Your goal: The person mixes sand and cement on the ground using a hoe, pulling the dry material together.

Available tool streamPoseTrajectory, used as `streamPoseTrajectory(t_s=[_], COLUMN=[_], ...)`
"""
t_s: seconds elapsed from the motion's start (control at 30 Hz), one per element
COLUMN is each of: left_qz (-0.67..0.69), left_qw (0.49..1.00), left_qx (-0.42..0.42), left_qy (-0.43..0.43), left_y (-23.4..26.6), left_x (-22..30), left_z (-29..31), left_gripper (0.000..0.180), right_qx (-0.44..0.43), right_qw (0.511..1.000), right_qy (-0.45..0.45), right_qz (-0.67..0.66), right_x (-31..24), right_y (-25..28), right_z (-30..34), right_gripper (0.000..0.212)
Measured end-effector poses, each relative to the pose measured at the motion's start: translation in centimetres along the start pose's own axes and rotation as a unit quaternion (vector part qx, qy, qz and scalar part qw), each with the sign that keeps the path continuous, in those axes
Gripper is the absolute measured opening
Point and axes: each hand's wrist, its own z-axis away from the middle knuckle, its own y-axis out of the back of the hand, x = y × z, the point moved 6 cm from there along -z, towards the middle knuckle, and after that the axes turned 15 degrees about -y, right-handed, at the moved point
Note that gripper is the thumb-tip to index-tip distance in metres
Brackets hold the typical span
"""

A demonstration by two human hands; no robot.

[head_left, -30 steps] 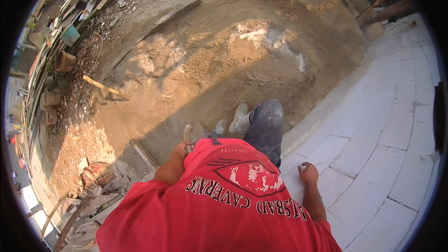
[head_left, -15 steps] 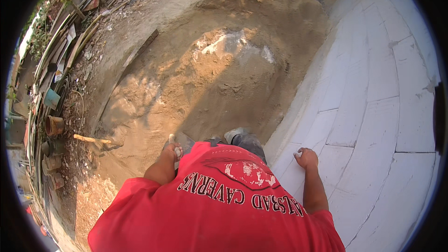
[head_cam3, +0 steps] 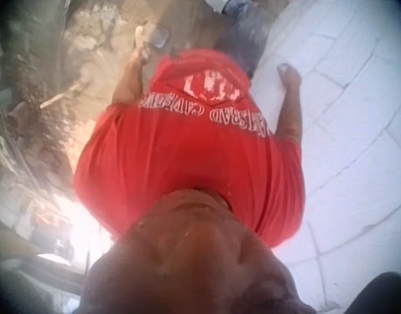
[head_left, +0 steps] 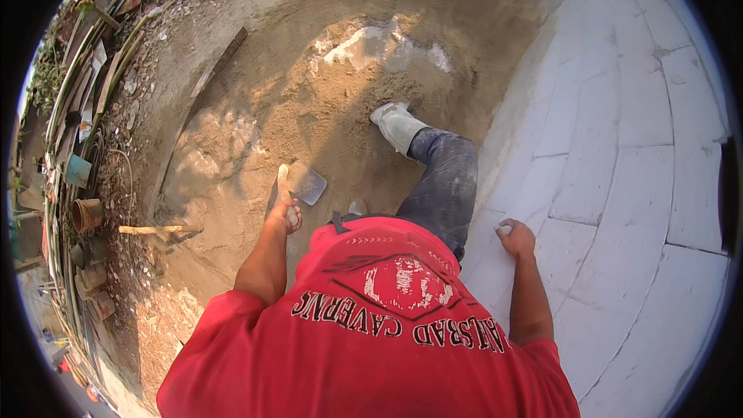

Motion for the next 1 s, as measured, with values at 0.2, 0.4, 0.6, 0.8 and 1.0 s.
streamPoseTrajectory(t_s=[0.2,0.4,0.6,0.8,1.0], left_qz=[0.026,0.128,0.189,0.211,0.272], left_qw=[1.000,0.991,0.979,0.972,0.958], left_qx=[-0.010,-0.002,0.040,0.098,0.085], left_qy=[0.014,0.038,0.057,0.016,-0.039], left_y=[-2.5,-6.3,-12.5,-21.0,-30.4], left_x=[-1.4,-3.0,-3.6,-2.1,-2.5], left_z=[1.6,4.0,3.9,2.8,7.3], left_gripper=[0.015,0.012,0.010,0.010,0.011], right_qx=[-0.036,-0.011,-0.028,-0.082,-0.123], right_qw=[0.992,0.988,0.985,0.980,0.982], right_qy=[-0.012,0.046,0.048,0.029,0.032], right_qz=[-0.118,-0.146,-0.165,-0.180,-0.139], right_x=[-1.9,-4.2,-3.9,-1.7,0.8], right_y=[-1.0,1.1,2.2,1.5,4.6], right_z=[-3.7,-10.0,-17.8,-29.5,-39.3], right_gripper=[0.033,0.032,0.032,0.034,0.035])
